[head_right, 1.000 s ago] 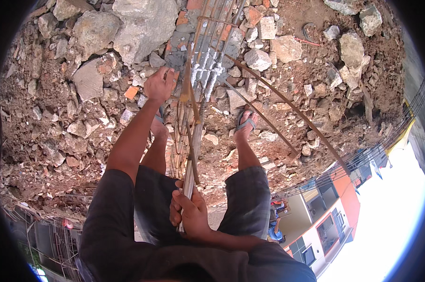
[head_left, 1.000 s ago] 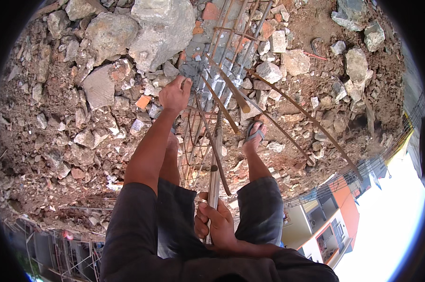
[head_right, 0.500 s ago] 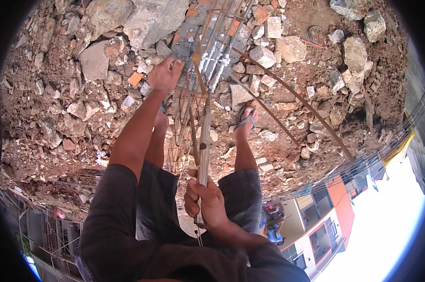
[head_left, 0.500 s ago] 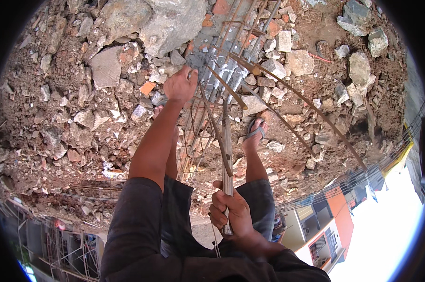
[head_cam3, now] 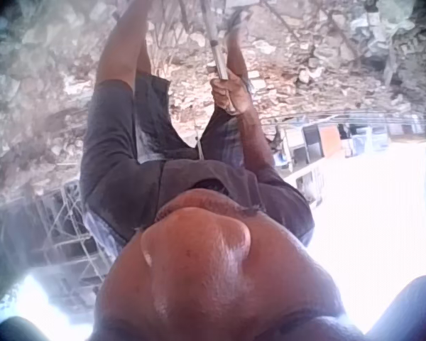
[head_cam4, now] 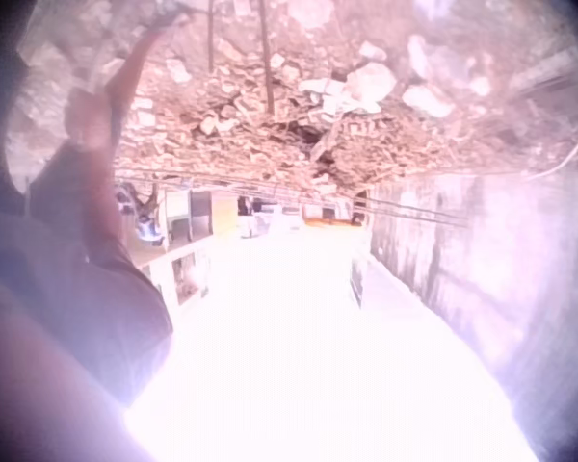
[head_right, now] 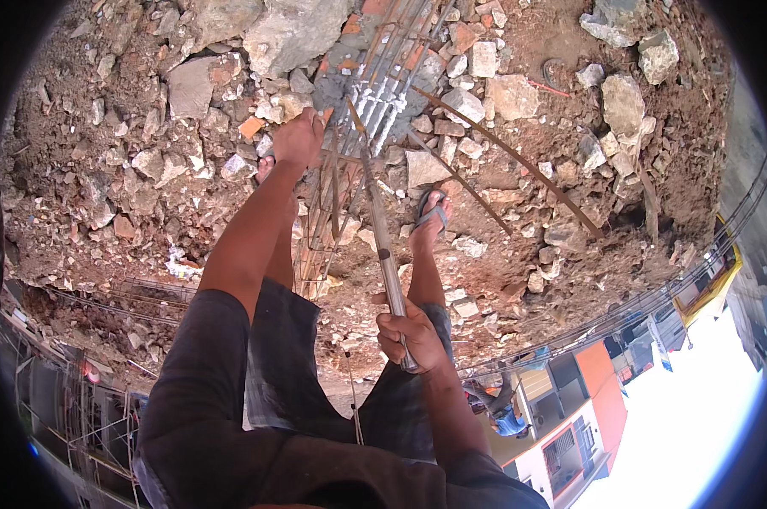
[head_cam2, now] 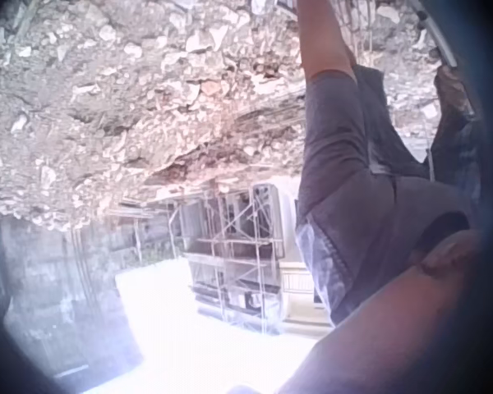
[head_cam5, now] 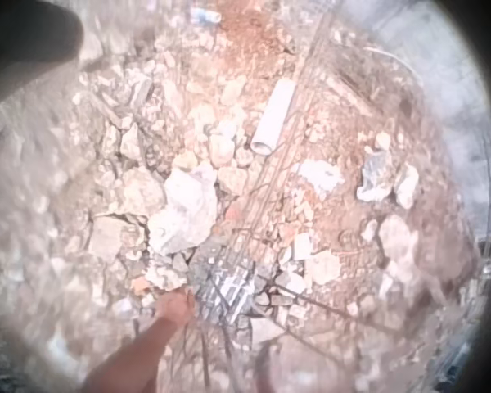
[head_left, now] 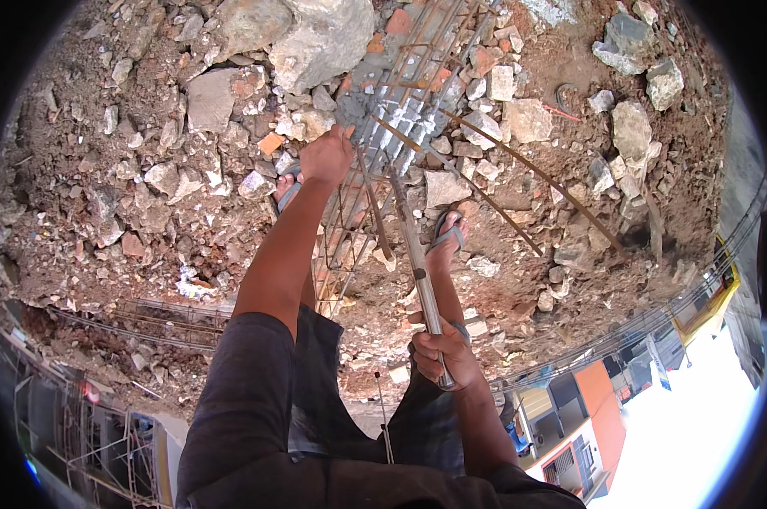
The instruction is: The person lifts and positions a vertical rebar cage with assistance from another worker, then uses a metal bar to adjust and align horizontal rebar elements on the ground. The person repeatedly strikes and shifts the rebar to align it with the cage structure.
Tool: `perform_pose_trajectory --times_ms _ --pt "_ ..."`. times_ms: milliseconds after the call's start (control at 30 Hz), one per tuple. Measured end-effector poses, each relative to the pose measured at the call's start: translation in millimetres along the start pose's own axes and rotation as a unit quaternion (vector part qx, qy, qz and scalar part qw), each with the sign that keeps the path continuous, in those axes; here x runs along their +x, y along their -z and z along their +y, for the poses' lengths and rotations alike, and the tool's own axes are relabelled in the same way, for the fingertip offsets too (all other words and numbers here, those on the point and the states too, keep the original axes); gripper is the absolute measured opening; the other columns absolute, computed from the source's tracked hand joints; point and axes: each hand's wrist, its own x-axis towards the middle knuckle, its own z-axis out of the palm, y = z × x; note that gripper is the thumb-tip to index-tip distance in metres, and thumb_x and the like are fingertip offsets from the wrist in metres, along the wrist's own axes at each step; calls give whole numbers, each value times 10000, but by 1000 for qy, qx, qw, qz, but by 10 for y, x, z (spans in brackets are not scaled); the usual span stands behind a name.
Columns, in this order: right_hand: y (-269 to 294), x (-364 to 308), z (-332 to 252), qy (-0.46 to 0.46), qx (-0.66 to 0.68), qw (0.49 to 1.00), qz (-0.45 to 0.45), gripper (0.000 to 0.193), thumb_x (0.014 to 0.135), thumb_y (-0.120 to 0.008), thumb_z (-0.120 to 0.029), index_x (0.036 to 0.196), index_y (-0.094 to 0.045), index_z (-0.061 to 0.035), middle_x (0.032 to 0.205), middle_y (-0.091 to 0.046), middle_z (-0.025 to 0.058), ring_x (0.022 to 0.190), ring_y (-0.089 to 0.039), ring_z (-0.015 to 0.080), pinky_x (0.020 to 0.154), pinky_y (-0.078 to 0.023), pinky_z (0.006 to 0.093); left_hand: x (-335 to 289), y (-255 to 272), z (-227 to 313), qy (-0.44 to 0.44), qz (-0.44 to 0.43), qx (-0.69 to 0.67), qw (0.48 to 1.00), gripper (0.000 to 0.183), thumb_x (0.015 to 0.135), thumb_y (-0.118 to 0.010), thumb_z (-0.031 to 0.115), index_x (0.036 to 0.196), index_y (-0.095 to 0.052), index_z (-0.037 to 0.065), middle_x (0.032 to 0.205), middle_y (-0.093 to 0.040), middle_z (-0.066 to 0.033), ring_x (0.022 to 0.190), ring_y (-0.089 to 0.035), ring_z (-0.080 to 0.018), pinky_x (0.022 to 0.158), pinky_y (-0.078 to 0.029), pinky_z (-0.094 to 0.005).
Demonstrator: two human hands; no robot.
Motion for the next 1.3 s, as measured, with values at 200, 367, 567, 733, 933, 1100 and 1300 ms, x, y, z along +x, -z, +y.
perform_pose_trajectory --times_ms 200,367,567,733,933,1100,1300 --pt "294 -86 -34 -27 -3 999 -45 389 1004 -579 -50 1382 -489 -22 700 -458 -1 445 -462 90 398 -397 245 -288 183 -168 -146 -99 65 982 342 1005 -515 296 1219 -619 51 952 -745 -159 956 -704 -351 1013 -481 -454" --pt "397 4 -73 -23 22 997 -69 366 993 -561 -32 1354 -511 -14 693 -459 0 440 -457 100 402 -388 249 -513 397 -92 -180 -46 101 977 430 986 -569 269 1347 -548 36 1305 -611 -190 1213 -587 -342 1155 -360 -432" --pt "-6 165 164 -15 10 1000 -20 300 970 -600 -76 1265 -545 -82 695 -473 -5 466 -471 112 415 -390 279 -1101 393 20 -104 8 17 994 552 948 -624 237 1449 -478 56 1409 -514 -187 1284 -529 -383 1161 -370 -462" --pt "-712 388 571 27 34 998 37 196 976 -638 -136 1119 -506 -160 707 -516 -18 453 -493 121 402 -408 296 -1814 486 187 97 -128 -267 950 520 1000 -604 300 1435 -491 37 1358 -587 -170 1231 -589 -380 1089 -451 -493" --pt "-1645 1039 1144 67 153 981 95 166 996 -628 -139 1059 -484 -195 716 -500 -18 506 -510 137 449 -436 336 -2301 855 -363 263 -317 -793 448 700 1069 -415 565 1512 -431 24 1402 -610 -186 1320 -580 -340 1121 -466 -465" --pt "-2267 1559 1242 110 198 968 104 162 1023 -606 -174 1068 -450 -182 725 -501 -8 531 -517 144 459 -436 334 -2203 1735 -979 233 -223 -826 463 736 1056 -449 557 1550 -356 20 1431 -573 -203 1263 -608 -281 1035 -522 -433" --pt "-1868 1275 1195 86 116 982 126 141 1030 -604 -193 1070 -470 -175 707 -503 -25 499 -494 119 444 -427 315 -2145 2477 -391 227 -237 -691 644 718 1033 -504 553 1523 -400 38 1378 -612 -150 1150 -665 -247 965 -535 -404"
